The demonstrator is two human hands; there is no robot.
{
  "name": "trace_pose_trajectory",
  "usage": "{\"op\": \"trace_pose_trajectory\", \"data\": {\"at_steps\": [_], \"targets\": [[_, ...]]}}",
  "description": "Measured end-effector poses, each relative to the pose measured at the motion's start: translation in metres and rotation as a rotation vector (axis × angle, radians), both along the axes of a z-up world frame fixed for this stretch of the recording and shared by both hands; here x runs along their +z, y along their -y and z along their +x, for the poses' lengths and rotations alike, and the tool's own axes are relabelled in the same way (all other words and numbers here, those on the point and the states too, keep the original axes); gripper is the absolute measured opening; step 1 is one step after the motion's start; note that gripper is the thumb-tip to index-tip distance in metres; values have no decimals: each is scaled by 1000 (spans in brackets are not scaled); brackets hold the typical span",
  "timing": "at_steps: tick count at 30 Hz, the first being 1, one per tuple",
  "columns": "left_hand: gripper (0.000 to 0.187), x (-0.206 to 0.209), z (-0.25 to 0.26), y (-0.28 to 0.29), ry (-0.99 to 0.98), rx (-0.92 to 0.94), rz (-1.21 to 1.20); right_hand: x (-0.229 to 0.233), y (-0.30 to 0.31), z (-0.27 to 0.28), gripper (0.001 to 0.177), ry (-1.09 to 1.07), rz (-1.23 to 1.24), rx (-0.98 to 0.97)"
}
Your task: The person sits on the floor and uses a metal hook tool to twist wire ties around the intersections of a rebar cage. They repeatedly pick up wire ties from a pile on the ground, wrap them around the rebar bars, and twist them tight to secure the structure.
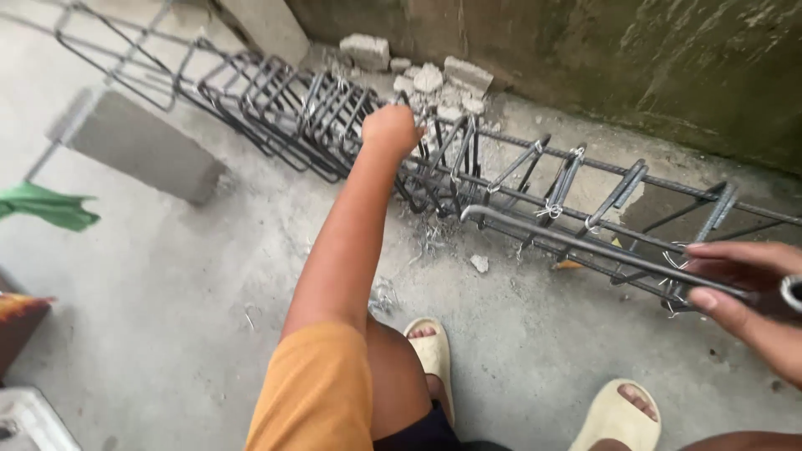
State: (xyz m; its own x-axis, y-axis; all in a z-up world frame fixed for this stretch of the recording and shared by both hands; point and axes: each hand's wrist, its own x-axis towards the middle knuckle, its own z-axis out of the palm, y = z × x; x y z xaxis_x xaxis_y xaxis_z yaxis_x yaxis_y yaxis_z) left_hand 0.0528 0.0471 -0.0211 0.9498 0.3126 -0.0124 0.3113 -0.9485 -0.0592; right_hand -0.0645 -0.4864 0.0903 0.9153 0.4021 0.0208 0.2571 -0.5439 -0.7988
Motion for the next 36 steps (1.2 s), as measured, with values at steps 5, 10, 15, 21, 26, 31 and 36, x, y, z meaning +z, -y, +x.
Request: {"op": "trace_pose_trajectory", "data": {"at_steps": [5, 10, 15, 21, 26, 31, 36], "targets": [[21, -33, 17, -5, -27, 11, 18, -4, -35, 26, 23, -187, 43, -121], [22, -34, 17, -29, 10, 99, -17, -23, -56, 60, 28, -150, 126, -24], [19, -26, 18, -30, 1, 83, -10, -23, -90, 73, 23, 15, 134, -10], [25, -1, 9, -38, 1, 127, -90, -23, -102, 83, 23, 4, 155, -19], [30, 51, 7, 1, 78, 55, -150, 9, -131, 59, 21, 310, 11, 26], [54, 29, 6, 35, -175, -93, -206, 9, -148, 61, 47, 704, -350, 241], [34, -10, 14, 29, -45, -136, -333, -10, -173, 61, 33, 929, -476, 445]]}}
